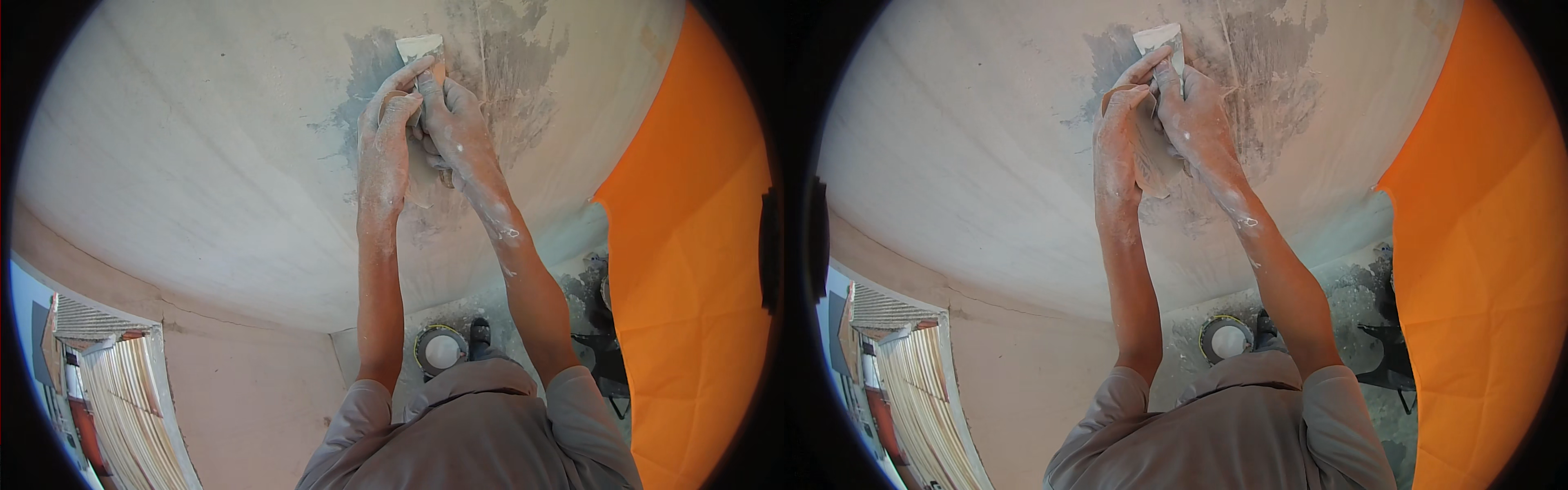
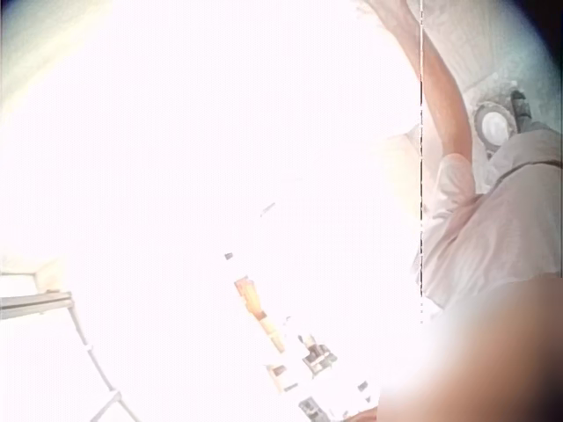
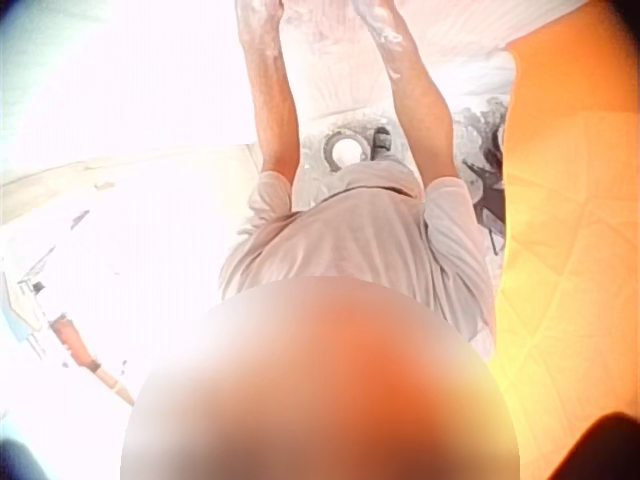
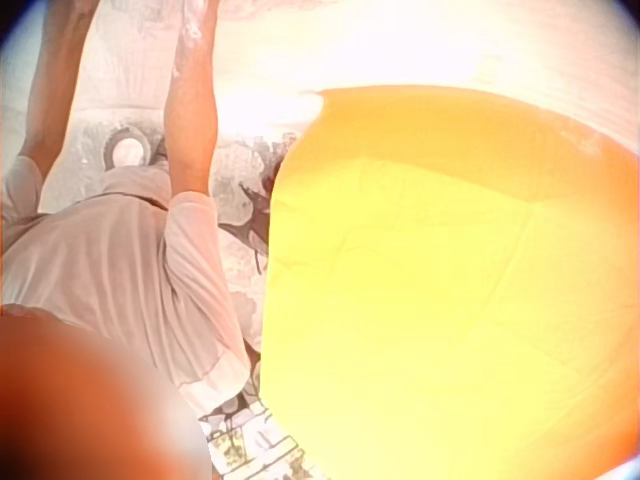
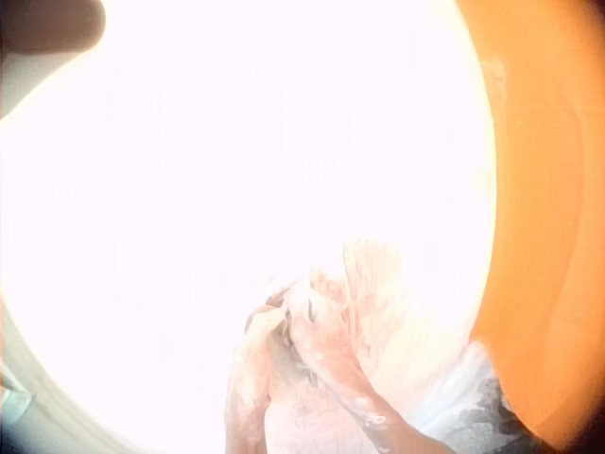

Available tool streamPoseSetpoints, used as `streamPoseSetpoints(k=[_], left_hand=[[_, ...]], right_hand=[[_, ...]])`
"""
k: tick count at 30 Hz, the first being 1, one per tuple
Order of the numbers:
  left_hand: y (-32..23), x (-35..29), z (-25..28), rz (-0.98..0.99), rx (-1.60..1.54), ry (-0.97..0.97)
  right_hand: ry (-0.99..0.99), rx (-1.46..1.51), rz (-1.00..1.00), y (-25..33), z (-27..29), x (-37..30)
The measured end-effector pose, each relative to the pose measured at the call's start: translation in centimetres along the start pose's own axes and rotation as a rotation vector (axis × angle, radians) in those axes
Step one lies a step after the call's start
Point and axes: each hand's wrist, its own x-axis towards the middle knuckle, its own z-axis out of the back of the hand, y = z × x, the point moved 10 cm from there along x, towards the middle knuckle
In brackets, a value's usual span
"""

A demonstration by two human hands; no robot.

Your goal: Apply plaster or filler to a wall surface and smooth it with a scraper tool.

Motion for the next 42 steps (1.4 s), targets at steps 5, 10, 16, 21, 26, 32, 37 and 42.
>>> streamPoseSetpoints(k=[5,10,16,21,26,32,37,42], left_hand=[[-0.7,-0.5,-0.7,0.047,-0.07,-0.057],[-0.5,-0.4,-0.5,0.029,0.038,-0.121],[-2.6,-0.4,-1.3,0.007,0.011,-0.146],[1.2,-1.7,-1.4,0.052,0.002,-0.176],[0.0,-1.6,-1.1,0.089,-0.027,-0.164],[-1.2,-0.7,-1.3,0.132,-0.014,-0.126],[-2.9,-0.8,-1.4,0.109,0.003,-0.142],[0.7,-2.0,-1.2,0.203,-0.028,-0.145]], right_hand=[[0.042,-0.002,-0.106,0.7,-0.1,-0.5],[0.072,0.002,-0.05,0.7,-0.1,0.0],[0.099,-0.111,0.003,2.2,-0.1,0.5],[0.07,-0.219,0.101,0.8,1.5,-0.2],[0.109,-0.047,-0.009,1.4,0.1,-0.6],[0.136,0.061,-0.07,2.8,-0.5,-0.1],[0.184,0.045,-0.038,3.5,-1.1,-0.3],[0.117,-0.105,0.001,0.4,0.4,-0.7]])
